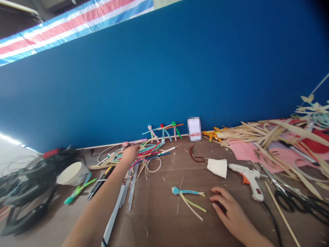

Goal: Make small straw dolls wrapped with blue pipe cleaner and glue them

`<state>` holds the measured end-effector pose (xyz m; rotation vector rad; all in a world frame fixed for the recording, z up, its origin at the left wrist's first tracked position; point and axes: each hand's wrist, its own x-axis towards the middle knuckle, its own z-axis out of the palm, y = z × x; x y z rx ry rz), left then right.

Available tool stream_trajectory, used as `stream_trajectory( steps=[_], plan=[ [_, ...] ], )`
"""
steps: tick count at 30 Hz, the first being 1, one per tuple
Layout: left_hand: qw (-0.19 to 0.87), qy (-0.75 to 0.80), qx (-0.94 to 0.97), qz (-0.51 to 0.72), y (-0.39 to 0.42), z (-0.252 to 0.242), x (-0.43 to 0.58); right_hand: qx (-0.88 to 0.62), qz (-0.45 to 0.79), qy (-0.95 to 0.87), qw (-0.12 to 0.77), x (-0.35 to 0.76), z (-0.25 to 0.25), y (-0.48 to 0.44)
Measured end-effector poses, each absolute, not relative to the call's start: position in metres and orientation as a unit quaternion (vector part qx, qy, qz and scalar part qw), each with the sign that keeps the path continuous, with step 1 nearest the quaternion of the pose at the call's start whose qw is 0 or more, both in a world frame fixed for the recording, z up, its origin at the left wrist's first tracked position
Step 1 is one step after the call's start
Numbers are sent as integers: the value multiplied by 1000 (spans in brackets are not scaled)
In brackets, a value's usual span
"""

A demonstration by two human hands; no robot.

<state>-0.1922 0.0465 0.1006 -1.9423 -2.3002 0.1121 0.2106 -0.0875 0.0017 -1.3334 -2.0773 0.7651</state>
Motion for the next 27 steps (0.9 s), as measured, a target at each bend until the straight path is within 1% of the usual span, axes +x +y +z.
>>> stream_trajectory(
  steps=[3,14,23,27],
  plan=[
    [72,-772,-630,39,47,98,-192,-495,282,-775,275,211,1,-88],
    [33,-767,-640,42,58,82,-182,-496,271,-775,283,209,5,-88],
    [27,-768,-638,42,69,80,-179,-497,265,-776,282,209,4,-88],
    [43,-775,-630,27,69,84,-181,-498,266,-776,282,210,4,-88]
  ],
)
